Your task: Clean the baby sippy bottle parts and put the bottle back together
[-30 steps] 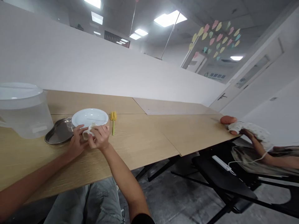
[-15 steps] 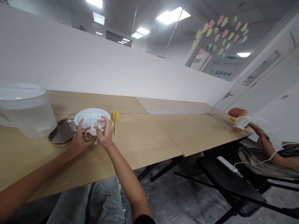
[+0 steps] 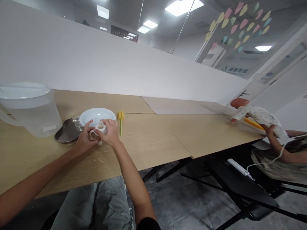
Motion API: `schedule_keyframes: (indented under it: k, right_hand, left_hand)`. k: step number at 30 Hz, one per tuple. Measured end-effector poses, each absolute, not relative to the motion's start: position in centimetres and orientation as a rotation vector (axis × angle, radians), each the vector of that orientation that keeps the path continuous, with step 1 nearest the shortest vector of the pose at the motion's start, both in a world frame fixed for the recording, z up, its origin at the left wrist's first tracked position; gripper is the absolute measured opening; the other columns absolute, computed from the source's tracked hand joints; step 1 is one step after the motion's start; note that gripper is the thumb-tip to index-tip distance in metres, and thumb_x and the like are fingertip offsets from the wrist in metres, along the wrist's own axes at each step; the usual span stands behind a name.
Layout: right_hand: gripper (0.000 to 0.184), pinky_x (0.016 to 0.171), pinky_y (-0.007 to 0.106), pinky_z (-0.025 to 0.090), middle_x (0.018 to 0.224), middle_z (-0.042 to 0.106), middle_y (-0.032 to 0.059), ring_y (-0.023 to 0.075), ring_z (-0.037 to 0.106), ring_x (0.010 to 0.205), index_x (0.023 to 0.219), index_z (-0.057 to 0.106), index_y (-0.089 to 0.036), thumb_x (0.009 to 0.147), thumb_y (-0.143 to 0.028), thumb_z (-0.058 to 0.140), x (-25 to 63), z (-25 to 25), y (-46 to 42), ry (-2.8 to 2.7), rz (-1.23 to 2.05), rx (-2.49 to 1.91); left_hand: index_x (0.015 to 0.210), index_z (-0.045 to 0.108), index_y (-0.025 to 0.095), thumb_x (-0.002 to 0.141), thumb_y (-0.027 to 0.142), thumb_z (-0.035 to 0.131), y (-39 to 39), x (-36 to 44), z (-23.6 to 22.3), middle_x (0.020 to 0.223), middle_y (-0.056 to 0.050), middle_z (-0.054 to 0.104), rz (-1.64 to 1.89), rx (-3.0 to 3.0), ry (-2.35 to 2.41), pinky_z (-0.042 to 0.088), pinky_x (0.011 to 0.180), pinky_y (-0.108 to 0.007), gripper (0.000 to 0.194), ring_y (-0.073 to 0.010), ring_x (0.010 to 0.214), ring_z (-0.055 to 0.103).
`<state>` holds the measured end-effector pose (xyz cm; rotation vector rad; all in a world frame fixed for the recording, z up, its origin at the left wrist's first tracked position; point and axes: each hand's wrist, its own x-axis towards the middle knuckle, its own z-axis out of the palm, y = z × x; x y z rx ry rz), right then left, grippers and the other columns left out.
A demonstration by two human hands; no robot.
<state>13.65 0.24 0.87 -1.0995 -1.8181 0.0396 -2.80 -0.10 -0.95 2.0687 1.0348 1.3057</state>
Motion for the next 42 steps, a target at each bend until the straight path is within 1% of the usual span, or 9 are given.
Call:
schedule_keyframes:
  k: [6,12,17,22,25,28,31,36,42]
  right_hand:
    - [0.043,0.093,0.043,0.043,0.095,0.067,0.0062,0.0258,0.059,0.095,0.111,0.061,-0.022,0.079,-0.051,0.068,13.3,0.9,-0.3,-1.697,0.110,-1.044]
    - [0.048,0.091,0.043,0.043,0.088,0.065,0.0052,0.0252,0.059,0.089,0.111,0.059,-0.022,0.076,-0.052,0.072,12.6,0.3,-0.2,-1.630,0.092,-1.103]
    - [0.054,0.095,0.047,0.041,0.088,0.068,0.0051,0.0253,0.060,0.088,0.111,0.060,-0.022,0.073,-0.057,0.075,13.0,0.1,0.2,-1.622,0.080,-1.070]
    - [0.059,0.095,0.046,0.042,0.101,0.067,0.0091,0.0272,0.060,0.099,0.118,0.059,-0.021,0.079,-0.064,0.065,13.4,-0.1,0.3,-1.674,0.068,-1.048]
    - [0.057,0.096,0.045,0.042,0.104,0.067,0.0101,0.0256,0.060,0.100,0.121,0.058,-0.018,0.089,-0.064,0.052,13.6,-0.1,0.2,-1.688,0.072,-0.973]
    - [0.056,0.095,0.044,0.042,0.102,0.067,0.0098,0.0246,0.060,0.098,0.121,0.058,-0.017,0.091,-0.063,0.048,13.7,0.0,0.1,-1.692,0.081,-0.961]
    - [0.056,0.094,0.043,0.044,0.099,0.067,0.0094,0.0244,0.060,0.097,0.121,0.059,-0.017,0.091,-0.063,0.048,13.6,0.1,0.0,-1.706,0.078,-0.976]
    - [0.052,0.092,0.043,0.045,0.096,0.068,0.0083,0.0238,0.061,0.094,0.119,0.060,-0.018,0.092,-0.061,0.048,13.6,0.0,0.1,-1.707,0.039,-0.983]
    - [0.047,0.091,0.043,0.046,0.097,0.069,0.0081,0.0229,0.062,0.094,0.120,0.057,-0.018,0.093,-0.056,0.049,13.6,-0.2,0.3,-1.678,-0.030,-0.957]
  left_hand:
    - [0.121,0.047,0.020,0.069,0.037,0.074,-0.1,-2.9,-1.1,0.101,-0.006,0.068,1.332,2.042,1.063,0.053,0.079,-0.035,0.062,-0.0218,0.091,0.068]
    - [0.124,0.046,0.018,0.069,0.034,0.072,0.3,-3.1,-1.5,0.105,-0.009,0.069,1.354,2.264,1.150,0.049,0.089,-0.041,0.063,-0.0257,0.098,0.066]
    - [0.135,0.046,0.014,0.077,0.052,0.067,0.6,-5.1,-0.4,0.116,-0.016,0.068,1.250,2.680,1.123,0.044,0.094,-0.045,0.072,-0.0325,0.107,0.063]
    - [0.124,0.057,0.013,0.092,0.049,0.044,2.6,-8.0,0.4,0.120,-0.017,0.066,1.523,2.571,1.400,0.042,0.098,-0.046,0.050,-0.0324,0.112,0.058]
    - [0.127,0.057,0.009,0.097,0.046,0.030,4.6,-9.4,-0.1,0.123,-0.018,0.065,1.365,2.399,1.720,0.040,0.101,-0.047,0.054,-0.0329,0.116,0.056]
    - [0.139,0.048,0.006,0.096,0.044,0.031,5.8,-10.3,-1.0,0.135,-0.021,0.059,1.111,2.435,1.838,0.038,0.104,-0.049,0.060,-0.0357,0.129,0.047]
    - [0.141,0.050,0.013,0.095,0.041,0.034,5.9,-10.6,-1.4,0.139,-0.018,0.057,0.943,2.521,1.883,0.038,0.102,-0.054,0.056,-0.0382,0.131,0.045]
    - [0.120,0.064,0.011,0.091,0.042,0.044,5.2,-10.2,-0.5,0.120,-0.023,0.064,0.901,2.525,2.027,0.042,0.093,-0.054,0.047,-0.0409,0.116,0.055]
    - [0.096,0.064,0.012,0.085,0.041,0.055,4.6,-10.1,1.2,0.091,-0.020,0.068,1.101,2.443,2.049,0.045,0.082,-0.049,0.032,-0.0376,0.093,0.064]
